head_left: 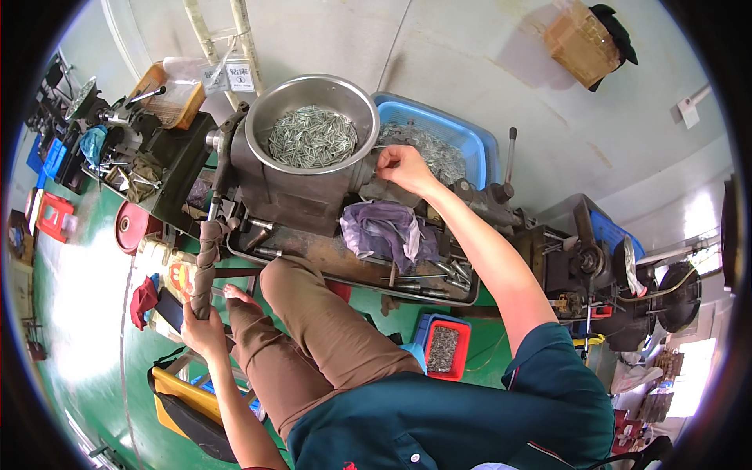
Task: The person operates a workshop machine, picking metal pins from a bowl, inserting them into the machine spindle by hand, and engaging the machine levers.
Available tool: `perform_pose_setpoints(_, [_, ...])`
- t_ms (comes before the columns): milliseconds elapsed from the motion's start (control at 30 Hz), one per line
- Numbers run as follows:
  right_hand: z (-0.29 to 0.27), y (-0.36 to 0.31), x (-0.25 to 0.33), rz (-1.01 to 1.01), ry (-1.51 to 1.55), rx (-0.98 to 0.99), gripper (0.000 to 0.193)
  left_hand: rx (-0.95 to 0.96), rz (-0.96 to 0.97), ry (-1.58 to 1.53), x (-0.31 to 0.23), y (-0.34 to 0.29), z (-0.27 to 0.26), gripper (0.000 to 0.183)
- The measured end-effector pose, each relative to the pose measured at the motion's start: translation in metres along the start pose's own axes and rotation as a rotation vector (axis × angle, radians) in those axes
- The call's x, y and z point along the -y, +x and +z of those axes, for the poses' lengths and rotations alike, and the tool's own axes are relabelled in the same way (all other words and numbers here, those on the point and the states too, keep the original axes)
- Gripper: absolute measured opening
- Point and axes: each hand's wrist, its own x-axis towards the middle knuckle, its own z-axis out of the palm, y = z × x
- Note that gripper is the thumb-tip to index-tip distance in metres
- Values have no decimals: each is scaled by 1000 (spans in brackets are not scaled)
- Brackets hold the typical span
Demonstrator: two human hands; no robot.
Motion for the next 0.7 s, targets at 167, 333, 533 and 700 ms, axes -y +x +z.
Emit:
perform_pose_setpoints(167, [1,-1,4,-4,-10,-51,12,-8,48,49,7,10,-2,25])
perform_pose_setpoints(333, [3,2,-1,-23,-22,-54,13,-62,115,301,47,58,-1,24])
perform_pose_setpoints(533, [-30,9,13,-44,-359,-56,17,-37,158,298,52,68,1,19])
perform_pose_setpoints(700, [-118,15,-10,77,-1013,-177,21,15,116,288,46,72,-8,22])
